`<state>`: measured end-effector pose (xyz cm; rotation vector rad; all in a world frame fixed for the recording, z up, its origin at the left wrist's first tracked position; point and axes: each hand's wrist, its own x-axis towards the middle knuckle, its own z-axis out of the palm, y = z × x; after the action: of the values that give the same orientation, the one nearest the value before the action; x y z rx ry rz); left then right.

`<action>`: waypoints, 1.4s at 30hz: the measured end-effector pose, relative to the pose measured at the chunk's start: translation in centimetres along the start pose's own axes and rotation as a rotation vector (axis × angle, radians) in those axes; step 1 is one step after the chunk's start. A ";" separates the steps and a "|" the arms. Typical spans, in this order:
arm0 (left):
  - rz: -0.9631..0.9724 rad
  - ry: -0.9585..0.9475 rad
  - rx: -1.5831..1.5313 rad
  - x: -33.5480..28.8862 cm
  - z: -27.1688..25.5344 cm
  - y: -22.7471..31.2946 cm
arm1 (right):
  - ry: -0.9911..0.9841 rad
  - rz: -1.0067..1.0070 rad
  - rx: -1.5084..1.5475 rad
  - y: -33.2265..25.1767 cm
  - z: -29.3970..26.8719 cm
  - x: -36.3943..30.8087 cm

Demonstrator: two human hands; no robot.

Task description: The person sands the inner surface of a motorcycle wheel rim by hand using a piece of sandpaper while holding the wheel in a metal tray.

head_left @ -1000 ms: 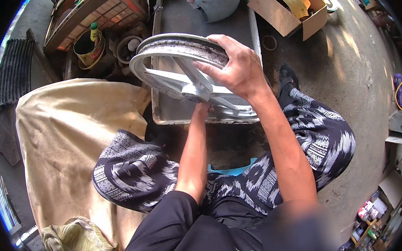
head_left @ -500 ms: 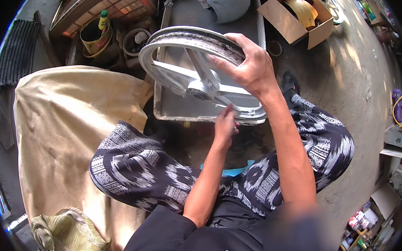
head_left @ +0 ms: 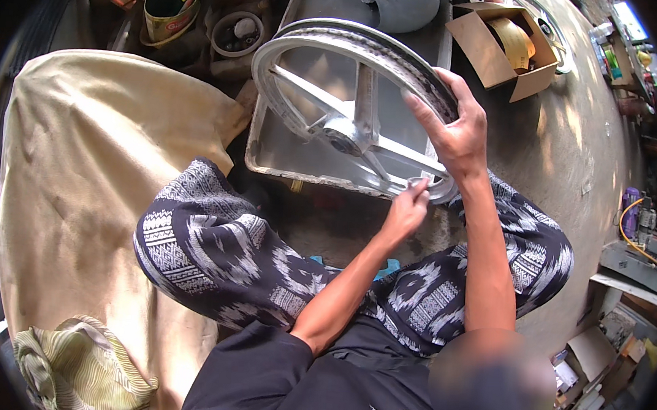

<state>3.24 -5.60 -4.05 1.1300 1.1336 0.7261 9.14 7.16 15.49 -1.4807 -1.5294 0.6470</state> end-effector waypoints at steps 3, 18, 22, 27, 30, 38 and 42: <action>-0.049 -0.108 0.007 -1.1 -0.1 4.9 | 0.007 0.001 -0.001 0.3 -0.4 -0.2; 0.069 -0.024 0.028 -1.0 0.4 2.4 | 0.005 -0.073 -0.097 -1.2 0.2 0.1; 0.106 -0.102 0.018 -1.1 -0.1 4.1 | 0.021 -0.069 -0.145 -1.3 0.4 0.1; 0.183 -0.048 0.130 -0.6 0.9 0.7 | 0.052 -0.148 -0.150 -1.4 0.7 0.1; 0.111 -0.172 -0.024 -1.6 -0.4 5.5 | 0.043 -0.086 -0.137 -1.4 0.5 0.0; 0.199 -0.052 0.166 -1.6 0.4 3.5 | 0.039 -0.053 -0.090 -1.2 0.2 0.0; 0.108 -0.016 0.207 -1.9 -0.3 3.3 | 0.030 -0.048 -0.132 -1.4 0.2 0.4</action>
<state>2.65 -6.24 -0.35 1.3782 1.1603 0.6925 8.33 7.39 16.67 -1.5397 -1.6048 0.5018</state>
